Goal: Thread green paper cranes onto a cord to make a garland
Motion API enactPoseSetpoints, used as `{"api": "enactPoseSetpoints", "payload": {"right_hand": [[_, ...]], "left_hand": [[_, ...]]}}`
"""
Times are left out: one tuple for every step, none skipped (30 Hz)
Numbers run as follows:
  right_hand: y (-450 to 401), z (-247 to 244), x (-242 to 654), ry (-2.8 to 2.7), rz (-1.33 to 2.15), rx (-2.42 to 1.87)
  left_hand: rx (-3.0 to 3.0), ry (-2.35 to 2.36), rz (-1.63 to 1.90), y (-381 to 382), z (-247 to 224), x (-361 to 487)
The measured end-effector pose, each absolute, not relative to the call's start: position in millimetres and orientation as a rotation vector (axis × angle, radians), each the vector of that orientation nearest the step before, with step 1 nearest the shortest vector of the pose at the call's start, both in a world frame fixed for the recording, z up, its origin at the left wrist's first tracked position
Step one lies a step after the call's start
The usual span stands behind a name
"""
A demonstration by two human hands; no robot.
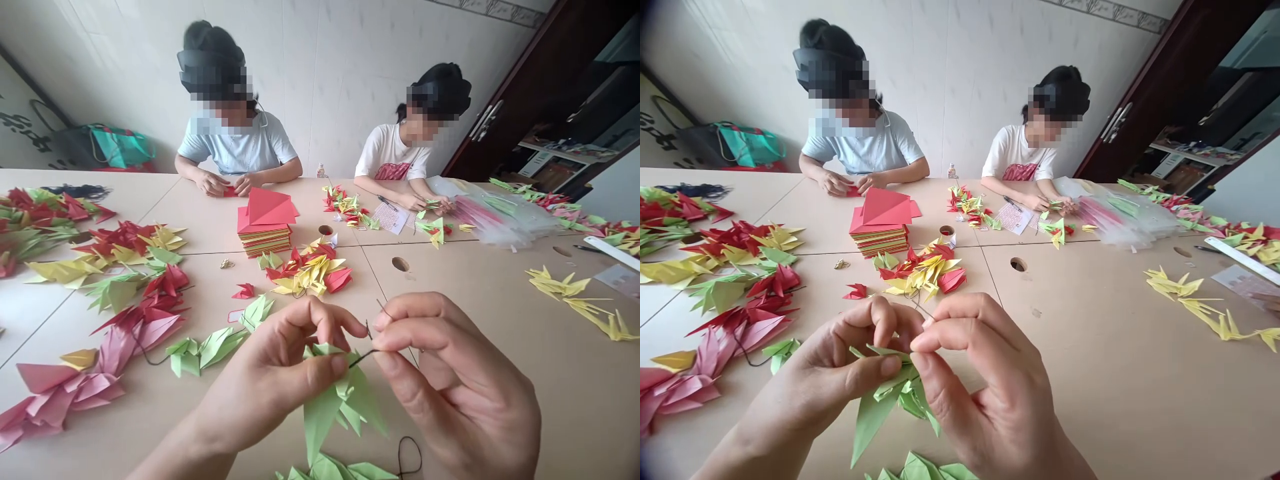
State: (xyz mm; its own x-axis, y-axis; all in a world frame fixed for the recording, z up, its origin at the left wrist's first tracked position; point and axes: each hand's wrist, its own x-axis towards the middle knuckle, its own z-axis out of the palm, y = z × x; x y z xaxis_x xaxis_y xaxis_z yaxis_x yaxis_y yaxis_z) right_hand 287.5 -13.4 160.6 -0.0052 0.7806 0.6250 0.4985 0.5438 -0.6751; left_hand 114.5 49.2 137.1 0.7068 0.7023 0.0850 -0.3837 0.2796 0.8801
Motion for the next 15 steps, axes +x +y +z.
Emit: {"api": "enactPoseSetpoints", "payload": {"right_hand": [[-12.7,160.3,288.2,-1.653,0.321,-1.096],[-11.9,160.1,289.0,-1.649,0.327,-1.101],[-11.2,160.0,289.9,-1.647,0.328,-1.105],[-10.5,159.9,290.9,-1.646,0.329,-1.108],[-9.9,160.0,291.7,-1.643,0.327,-1.107],[-9.3,160.0,292.5,-1.641,0.323,-1.102],[-8.9,160.1,293.0,-1.636,0.321,-1.097],[-8.6,160.1,293.4,-1.629,0.319,-1.094],[-8.4,160.1,293.7,-1.623,0.317,-1.093],[-8.4,159.9,293.7,-1.618,0.314,-1.094],[-8.4,159.8,293.6,-1.615,0.311,-1.095],[-8.4,159.6,293.5,-1.613,0.309,-1.096],[-8.5,159.5,293.3,-1.609,0.307,-1.096],[-8.6,159.4,293.2,-1.606,0.309,-1.097],[-8.7,159.4,293.3,-1.602,0.316,-1.099]], "left_hand": [[1.041,0.346,0.732,49.0,136.3,115.8],[1.022,0.345,0.72,48.8,135.9,117.1],[1.01,0.345,0.715,48.7,136.1,118.2],[1.007,0.354,0.706,48.7,136.7,119.1],[1.013,0.373,0.695,48.8,137.5,119.7],[1.03,0.397,0.675,48.9,138.4,120.0],[1.052,0.422,0.649,49.1,139.4,119.9],[1.079,0.447,0.622,49.3,140.2,119.6],[1.109,0.47,0.594,49.4,140.9,119.0],[1.136,0.487,0.574,49.4,141.6,118.2],[1.153,0.501,0.564,49.3,142.2,117.2],[1.16,0.513,0.557,49.1,142.9,116.3],[1.157,0.521,0.554,48.9,143.7,115.4],[1.146,0.519,0.55,48.6,144.5,114.7],[1.128,0.512,0.549,48.3,145.3,114.2]]}}
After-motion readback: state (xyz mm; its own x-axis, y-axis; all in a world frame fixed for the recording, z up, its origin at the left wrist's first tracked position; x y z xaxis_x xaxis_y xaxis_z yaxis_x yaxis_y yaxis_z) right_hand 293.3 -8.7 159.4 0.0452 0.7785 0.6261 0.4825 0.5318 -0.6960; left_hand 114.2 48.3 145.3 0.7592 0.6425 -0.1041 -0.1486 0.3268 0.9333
